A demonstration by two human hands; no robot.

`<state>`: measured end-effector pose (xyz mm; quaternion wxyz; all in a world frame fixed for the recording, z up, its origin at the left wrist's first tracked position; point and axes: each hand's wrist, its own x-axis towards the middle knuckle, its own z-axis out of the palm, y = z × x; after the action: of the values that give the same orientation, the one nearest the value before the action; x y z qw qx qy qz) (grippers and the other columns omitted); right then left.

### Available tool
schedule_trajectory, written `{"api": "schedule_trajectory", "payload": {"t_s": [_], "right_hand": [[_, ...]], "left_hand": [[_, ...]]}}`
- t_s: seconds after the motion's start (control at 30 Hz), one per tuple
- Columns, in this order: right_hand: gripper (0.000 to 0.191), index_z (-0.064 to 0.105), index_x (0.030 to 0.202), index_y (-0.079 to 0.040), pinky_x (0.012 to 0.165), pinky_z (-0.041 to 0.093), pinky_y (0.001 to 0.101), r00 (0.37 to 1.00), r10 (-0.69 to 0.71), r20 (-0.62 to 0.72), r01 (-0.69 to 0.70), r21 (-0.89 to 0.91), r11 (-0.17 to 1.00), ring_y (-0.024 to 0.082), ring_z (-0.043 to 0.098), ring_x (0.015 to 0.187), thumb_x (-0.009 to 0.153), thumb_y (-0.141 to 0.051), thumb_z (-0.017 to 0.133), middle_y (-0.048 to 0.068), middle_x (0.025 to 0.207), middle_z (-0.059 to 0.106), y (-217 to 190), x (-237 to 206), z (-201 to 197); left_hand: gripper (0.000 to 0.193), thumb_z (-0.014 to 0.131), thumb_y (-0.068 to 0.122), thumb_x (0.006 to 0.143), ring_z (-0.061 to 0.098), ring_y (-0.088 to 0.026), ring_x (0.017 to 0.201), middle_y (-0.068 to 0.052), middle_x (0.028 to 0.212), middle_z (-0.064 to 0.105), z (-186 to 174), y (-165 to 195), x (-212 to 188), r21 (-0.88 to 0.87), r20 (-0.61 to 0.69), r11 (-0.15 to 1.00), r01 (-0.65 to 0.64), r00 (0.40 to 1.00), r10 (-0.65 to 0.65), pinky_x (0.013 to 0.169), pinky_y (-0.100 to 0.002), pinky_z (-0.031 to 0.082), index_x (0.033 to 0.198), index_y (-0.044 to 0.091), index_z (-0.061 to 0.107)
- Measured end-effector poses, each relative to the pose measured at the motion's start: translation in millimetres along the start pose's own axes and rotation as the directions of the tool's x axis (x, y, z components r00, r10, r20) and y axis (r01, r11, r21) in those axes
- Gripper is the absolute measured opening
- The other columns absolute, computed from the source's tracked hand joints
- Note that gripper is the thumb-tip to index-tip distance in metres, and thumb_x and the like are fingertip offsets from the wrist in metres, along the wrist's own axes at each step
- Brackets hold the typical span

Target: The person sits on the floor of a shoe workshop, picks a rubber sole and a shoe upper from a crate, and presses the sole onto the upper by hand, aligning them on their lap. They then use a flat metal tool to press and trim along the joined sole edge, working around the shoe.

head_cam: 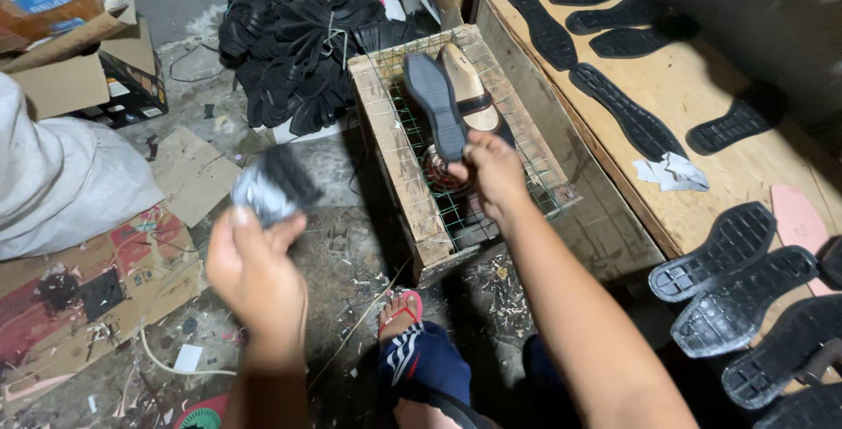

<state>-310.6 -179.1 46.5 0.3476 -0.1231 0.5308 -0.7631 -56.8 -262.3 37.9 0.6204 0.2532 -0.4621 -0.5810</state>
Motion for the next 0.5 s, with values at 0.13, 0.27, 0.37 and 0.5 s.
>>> {"api": "schedule_trajectory", "payload": {"t_s": [0.13,0.27,0.37,0.5], "right_hand": [[0.03,0.061,0.122,0.003,0.07,0.062,0.0282,0.993,0.118,-0.023,-0.118,-0.032,0.992,0.017,0.072,0.083,0.095,0.001,0.049,0.011,0.103,0.072,29.4,0.4,-6.7],[0.03,0.06,0.124,0.005,0.069,0.063,0.028,0.993,0.096,-0.063,-0.101,-0.079,0.992,0.014,0.071,0.079,0.096,0.002,0.048,0.009,0.101,0.071,35.6,-0.7,-13.6],[0.032,0.066,0.121,0.008,0.064,0.059,0.0249,0.995,0.1,-0.029,-0.104,-0.175,0.979,0.012,0.07,0.076,0.096,0.003,0.048,0.009,0.1,0.075,32.2,-0.7,-11.6],[0.031,0.065,0.122,0.002,0.057,0.054,0.0243,0.989,0.097,-0.114,-0.117,-0.184,0.976,0.014,0.069,0.069,0.096,0.0,0.048,0.008,0.097,0.075,34.2,-0.3,-11.1]], "left_hand": [[0.033,0.048,0.022,0.11,0.07,-0.024,0.079,-0.017,0.095,0.066,-43.0,0.8,-28.3,0.153,-0.094,0.979,0.137,0.988,-0.124,0.076,-0.036,0.06,0.117,-0.01,0.055],[0.036,0.045,0.024,0.109,0.068,-0.023,0.076,-0.018,0.089,0.067,-70.0,-3.6,-45.6,0.246,-0.14,0.903,0.353,0.935,-0.327,0.075,-0.034,0.057,0.115,-0.01,0.056],[0.037,0.044,0.024,0.105,0.07,-0.022,0.076,-0.016,0.091,0.07,-75.8,-14.4,-57.1,0.317,-0.099,0.866,0.387,0.922,-0.375,0.073,-0.033,0.058,0.112,-0.009,0.059],[0.037,0.046,0.022,0.104,0.071,-0.022,0.077,-0.017,0.094,0.072,-72.9,-21.5,-72.1,0.331,-0.042,0.854,0.402,0.91,-0.413,0.073,-0.034,0.06,0.11,-0.011,0.062]]}}
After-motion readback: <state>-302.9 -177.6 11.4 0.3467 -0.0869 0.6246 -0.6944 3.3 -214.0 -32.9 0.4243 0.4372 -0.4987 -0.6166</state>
